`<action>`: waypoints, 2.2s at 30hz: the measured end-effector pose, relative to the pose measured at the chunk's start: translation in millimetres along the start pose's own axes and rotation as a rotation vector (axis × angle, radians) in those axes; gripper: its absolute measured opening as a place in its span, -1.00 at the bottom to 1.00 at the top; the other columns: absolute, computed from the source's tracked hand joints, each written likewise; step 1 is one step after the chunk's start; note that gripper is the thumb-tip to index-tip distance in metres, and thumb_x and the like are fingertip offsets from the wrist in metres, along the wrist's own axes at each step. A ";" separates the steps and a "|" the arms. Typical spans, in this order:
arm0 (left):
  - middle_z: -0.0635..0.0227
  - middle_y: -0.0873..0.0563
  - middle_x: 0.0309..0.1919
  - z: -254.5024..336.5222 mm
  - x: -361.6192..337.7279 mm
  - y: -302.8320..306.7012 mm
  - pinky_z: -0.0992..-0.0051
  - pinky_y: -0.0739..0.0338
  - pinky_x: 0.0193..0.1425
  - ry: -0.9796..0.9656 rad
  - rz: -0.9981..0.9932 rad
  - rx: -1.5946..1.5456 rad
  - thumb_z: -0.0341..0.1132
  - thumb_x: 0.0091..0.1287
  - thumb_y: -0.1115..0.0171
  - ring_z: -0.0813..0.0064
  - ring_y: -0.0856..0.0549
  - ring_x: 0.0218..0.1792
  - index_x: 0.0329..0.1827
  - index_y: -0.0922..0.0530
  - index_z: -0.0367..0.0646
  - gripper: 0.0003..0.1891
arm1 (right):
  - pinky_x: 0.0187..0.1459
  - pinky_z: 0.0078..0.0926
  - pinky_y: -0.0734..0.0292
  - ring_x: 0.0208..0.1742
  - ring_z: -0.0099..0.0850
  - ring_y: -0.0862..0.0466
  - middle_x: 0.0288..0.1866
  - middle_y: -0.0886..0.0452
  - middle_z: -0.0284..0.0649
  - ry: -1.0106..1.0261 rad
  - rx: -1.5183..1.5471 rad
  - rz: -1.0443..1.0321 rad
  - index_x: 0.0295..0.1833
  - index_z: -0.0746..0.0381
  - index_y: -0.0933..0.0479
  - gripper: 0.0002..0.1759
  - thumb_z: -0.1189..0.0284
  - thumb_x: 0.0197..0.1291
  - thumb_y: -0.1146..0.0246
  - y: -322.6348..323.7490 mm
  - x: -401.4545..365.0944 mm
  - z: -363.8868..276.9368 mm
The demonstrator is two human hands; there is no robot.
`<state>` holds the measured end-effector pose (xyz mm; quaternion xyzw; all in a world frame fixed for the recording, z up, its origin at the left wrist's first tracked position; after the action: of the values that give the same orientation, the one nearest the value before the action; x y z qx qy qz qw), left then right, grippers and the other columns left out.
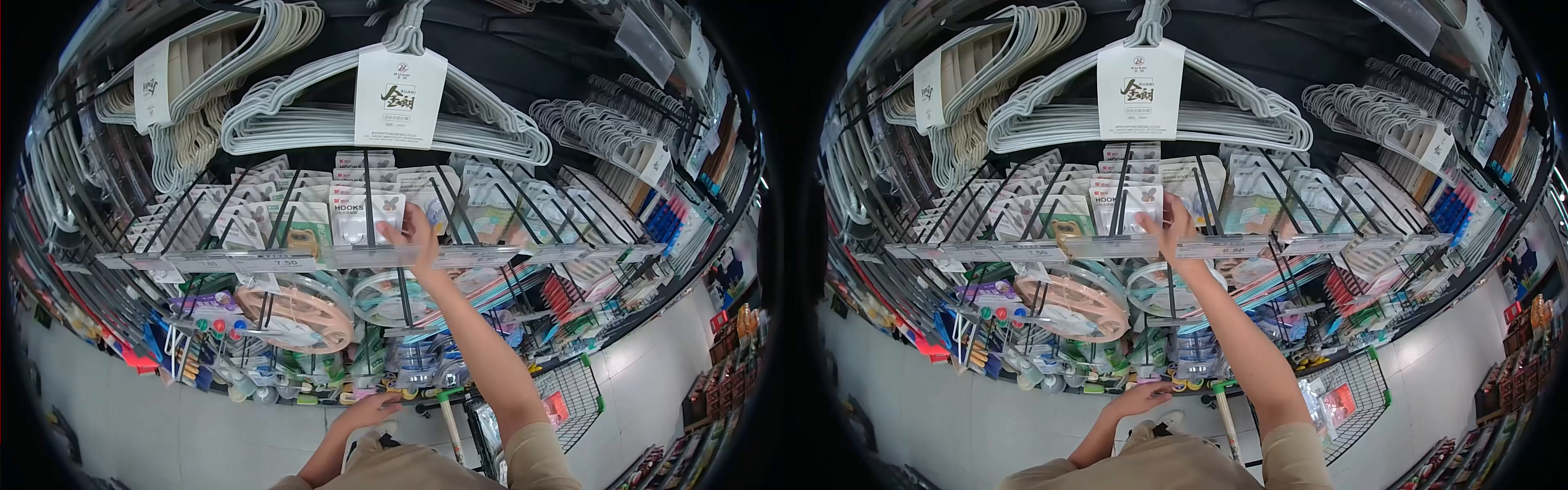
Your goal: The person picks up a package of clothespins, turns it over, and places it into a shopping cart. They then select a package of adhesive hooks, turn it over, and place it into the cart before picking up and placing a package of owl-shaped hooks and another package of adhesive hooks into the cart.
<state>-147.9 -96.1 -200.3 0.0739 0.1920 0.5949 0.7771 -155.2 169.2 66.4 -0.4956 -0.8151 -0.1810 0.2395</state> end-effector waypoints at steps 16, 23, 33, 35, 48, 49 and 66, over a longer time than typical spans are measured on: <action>0.14 -0.66 0.14 6.6 -2.7 6.3 0.41 -0.52 0.18 -0.023 0.029 -0.005 -0.11 0.46 -0.17 0.33 -0.66 0.11 0.32 -0.48 -0.19 -0.53 | -0.24 -0.55 -0.47 -0.32 -0.64 -0.52 -0.39 -0.67 -0.33 -0.250 -0.014 -0.130 -0.16 0.35 -0.65 -0.61 0.18 0.32 -0.29 -4.3 8.9 -26.3; 0.15 -0.68 0.10 11.4 -7.5 2.8 0.41 -0.52 0.18 -0.005 0.017 0.017 -0.10 0.47 -0.14 0.35 -0.67 0.11 0.34 -0.46 -0.17 -0.52 | -0.29 -0.61 -0.44 -0.35 -0.69 -0.48 -0.39 -0.65 -0.41 -0.245 0.097 -0.124 -0.18 0.30 -0.65 -0.70 0.25 0.33 -0.30 -1.1 -9.6 -58.5; 0.14 -0.66 0.16 1.1 -2.7 -8.1 0.42 -0.50 0.21 -0.014 0.003 0.000 -0.06 0.45 -0.17 0.31 -0.65 0.16 0.30 -0.49 -0.21 -0.50 | -0.11 -0.62 -0.52 -0.14 -0.63 -0.61 -0.15 -0.69 -0.30 -0.298 0.359 -0.200 -0.01 0.32 -0.59 -0.77 0.43 0.30 -0.29 -0.8 -43.0 -62.1; 0.14 -0.66 0.15 -1.2 -0.6 -9.3 0.41 -0.50 0.21 -0.030 0.001 0.012 -0.05 0.45 -0.17 0.30 -0.65 0.16 0.30 -0.49 -0.21 -0.50 | -0.08 -0.59 -0.57 -0.10 -0.60 -0.65 -0.10 -0.69 -0.29 -0.366 0.497 -0.218 0.03 0.32 -0.56 -0.75 0.48 0.27 -0.29 -1.6 -49.1 -63.7; 0.18 -0.62 0.20 5.1 -1.3 -5.3 0.37 -0.51 0.20 0.011 -0.045 0.005 -0.11 0.48 -0.14 0.40 -0.64 0.12 0.34 -0.46 -0.20 -0.53 | -0.10 -0.52 -0.64 -0.04 -0.44 -0.69 0.03 -0.64 -0.08 -0.636 0.614 -0.192 0.17 0.47 -0.46 -0.57 0.49 0.24 -0.33 3.6 -75.3 -97.3; 0.18 -0.62 0.20 2.7 -0.1 -5.1 0.38 -0.51 0.21 -0.007 -0.032 0.010 -0.12 0.48 -0.15 0.39 -0.64 0.12 0.34 -0.46 -0.21 -0.53 | -0.10 -0.52 -0.64 -0.04 -0.43 -0.69 0.01 -0.65 -0.06 -0.636 0.588 -0.196 0.15 0.49 -0.49 -0.57 0.46 0.24 -0.34 4.6 -75.8 -100.4; 0.22 -0.62 0.18 21.9 -2.2 2.5 0.45 -0.52 0.20 0.001 0.014 -0.263 -0.26 0.49 -0.14 0.48 -0.64 0.09 0.30 -0.45 -0.28 -0.59 | -0.27 -0.62 -0.52 -0.25 -0.66 -0.62 -0.19 -0.70 -0.30 -0.470 0.531 -0.309 -0.06 0.37 -0.62 -0.70 0.32 0.30 -0.33 9.2 -107.9 -100.0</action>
<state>-142.2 -95.0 -178.9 -0.0277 0.1121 0.6203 0.7758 -83.4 42.2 87.4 -0.3159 -0.9312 0.1208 0.1362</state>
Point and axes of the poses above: each hand's wrist, its own x-axis towards the middle knuckle, its own y-axis out of the back of the hand, z = x × y, the point moved 5 cm from there along x, towards the middle knuckle
